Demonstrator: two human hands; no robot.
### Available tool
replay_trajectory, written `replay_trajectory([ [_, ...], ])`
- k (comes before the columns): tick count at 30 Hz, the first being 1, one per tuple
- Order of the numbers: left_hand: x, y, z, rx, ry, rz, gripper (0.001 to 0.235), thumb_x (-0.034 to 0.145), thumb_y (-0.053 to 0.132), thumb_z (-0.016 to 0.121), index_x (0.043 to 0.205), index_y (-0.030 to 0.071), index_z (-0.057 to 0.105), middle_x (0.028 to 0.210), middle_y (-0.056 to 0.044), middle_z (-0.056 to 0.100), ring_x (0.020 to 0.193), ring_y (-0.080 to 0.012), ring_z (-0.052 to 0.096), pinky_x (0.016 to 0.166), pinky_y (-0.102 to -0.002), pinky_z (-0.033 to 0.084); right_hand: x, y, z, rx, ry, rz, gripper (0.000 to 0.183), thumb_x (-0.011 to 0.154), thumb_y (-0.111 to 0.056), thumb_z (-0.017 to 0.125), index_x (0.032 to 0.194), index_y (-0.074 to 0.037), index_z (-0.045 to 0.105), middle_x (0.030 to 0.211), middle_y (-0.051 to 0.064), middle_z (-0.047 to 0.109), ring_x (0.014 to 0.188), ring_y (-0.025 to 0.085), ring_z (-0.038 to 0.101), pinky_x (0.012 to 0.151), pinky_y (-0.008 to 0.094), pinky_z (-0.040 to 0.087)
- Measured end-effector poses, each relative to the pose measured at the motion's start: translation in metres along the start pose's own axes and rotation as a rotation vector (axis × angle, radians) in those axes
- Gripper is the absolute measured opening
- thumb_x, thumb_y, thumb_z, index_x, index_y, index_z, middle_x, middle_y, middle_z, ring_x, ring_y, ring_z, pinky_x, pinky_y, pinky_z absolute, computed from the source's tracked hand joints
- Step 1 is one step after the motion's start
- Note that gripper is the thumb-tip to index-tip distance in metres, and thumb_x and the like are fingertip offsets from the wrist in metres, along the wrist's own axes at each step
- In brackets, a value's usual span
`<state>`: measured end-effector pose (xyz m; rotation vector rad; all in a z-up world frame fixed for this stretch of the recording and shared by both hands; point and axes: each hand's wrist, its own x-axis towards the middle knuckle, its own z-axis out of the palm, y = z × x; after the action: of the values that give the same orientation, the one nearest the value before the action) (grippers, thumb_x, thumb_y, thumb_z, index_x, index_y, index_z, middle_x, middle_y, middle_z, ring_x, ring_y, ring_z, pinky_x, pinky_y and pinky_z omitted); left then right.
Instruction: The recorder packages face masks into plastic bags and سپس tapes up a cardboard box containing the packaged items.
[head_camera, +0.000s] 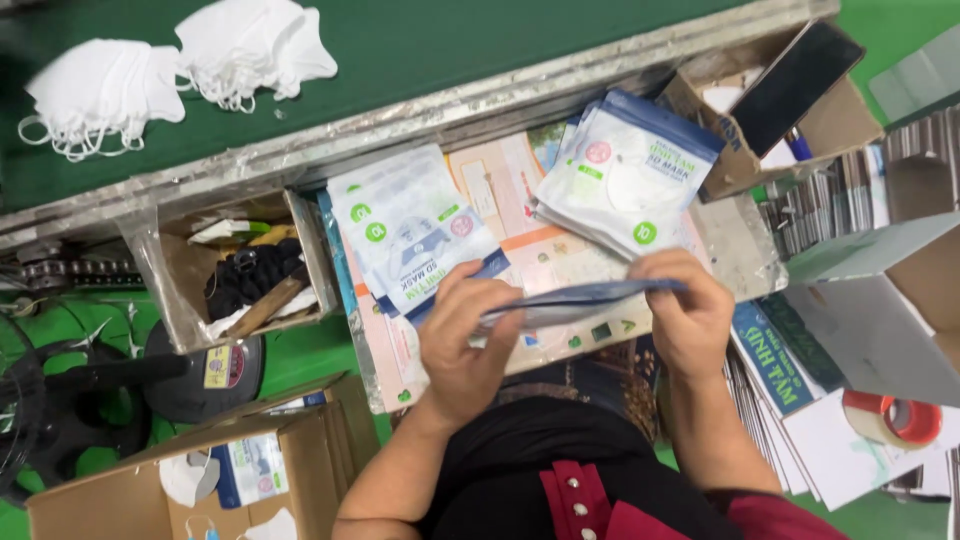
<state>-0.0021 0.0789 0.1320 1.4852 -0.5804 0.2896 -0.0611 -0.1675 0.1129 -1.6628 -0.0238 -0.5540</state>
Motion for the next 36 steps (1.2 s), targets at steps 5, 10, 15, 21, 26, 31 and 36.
replay_trajectory([
  [5,0.006,-0.002,0.019,0.016,-0.091,0.122,0.011,0.09,0.014,0.077,0.098,0.007,0.072,0.093,-0.005,0.071,0.093,-0.0199,0.068,0.119,-0.05,0.039,-0.016,0.025,-0.025,0.182,0.098,-0.007,0.014,0.109,-0.006,0.065,0.101,0.005,0.06,0.103,0.014,0.063,0.096,0.02,0.059,0.095,0.033,0.049],
  [10,0.018,0.008,0.03,-0.049,-0.122,0.133,0.004,0.091,0.005,0.072,0.091,0.005,0.068,0.091,-0.006,0.069,0.092,-0.0198,0.067,0.116,-0.049,0.041,-0.015,0.018,-0.035,0.383,-0.009,-0.07,0.018,0.103,-0.013,0.068,0.106,0.003,0.061,0.096,0.016,0.062,0.09,0.023,0.059,0.089,0.039,0.049],
  [15,0.013,-0.008,0.054,-0.22,-0.283,0.087,0.007,0.089,0.004,0.068,0.085,0.005,0.063,0.088,-0.007,0.065,0.087,-0.0198,0.063,0.114,-0.048,0.038,-0.026,0.019,-0.049,0.416,0.051,-0.084,0.016,0.102,-0.012,0.068,0.104,0.002,0.061,0.089,0.016,0.063,0.081,0.026,0.06,0.08,0.04,0.05],
  [21,0.008,-0.064,0.098,-0.179,-0.436,0.01,0.014,0.103,0.02,0.07,0.093,0.009,0.07,0.089,-0.002,0.072,0.081,-0.0134,0.061,0.079,-0.028,0.05,-0.017,0.015,-0.061,0.409,0.165,-0.067,0.014,0.107,-0.009,0.065,0.102,0.004,0.061,0.09,0.015,0.062,0.081,0.022,0.058,0.077,0.034,0.046],
  [26,0.048,-0.138,0.131,0.052,-0.379,-0.51,0.044,0.088,0.044,0.076,0.11,0.006,0.071,0.101,-0.011,0.071,0.095,-0.0236,0.07,0.089,-0.039,0.056,0.011,0.061,-0.091,0.471,0.476,0.155,0.024,0.103,0.0,0.064,0.126,-0.002,0.059,0.096,0.0,0.061,0.087,0.009,0.057,0.081,0.025,0.049],
  [31,0.087,-0.239,0.151,0.512,-0.28,-0.306,0.055,0.079,0.04,0.088,0.111,0.002,0.064,0.118,-0.019,0.063,0.109,-0.0342,0.06,0.092,-0.046,0.049,0.046,0.158,-0.086,0.499,0.317,0.539,0.034,0.094,-0.009,0.074,0.124,-0.005,0.059,0.112,0.004,0.067,0.1,0.016,0.064,0.087,0.032,0.054],
  [36,0.088,-0.202,0.131,0.155,-0.36,-0.562,0.118,0.06,0.032,0.094,0.151,0.003,0.024,0.136,-0.023,0.057,0.125,-0.0358,0.059,0.105,-0.043,0.049,0.052,0.156,-0.066,0.507,0.262,0.72,0.042,0.084,-0.004,0.075,0.124,0.002,0.063,0.119,0.017,0.073,0.104,0.028,0.073,0.092,0.043,0.06],
])
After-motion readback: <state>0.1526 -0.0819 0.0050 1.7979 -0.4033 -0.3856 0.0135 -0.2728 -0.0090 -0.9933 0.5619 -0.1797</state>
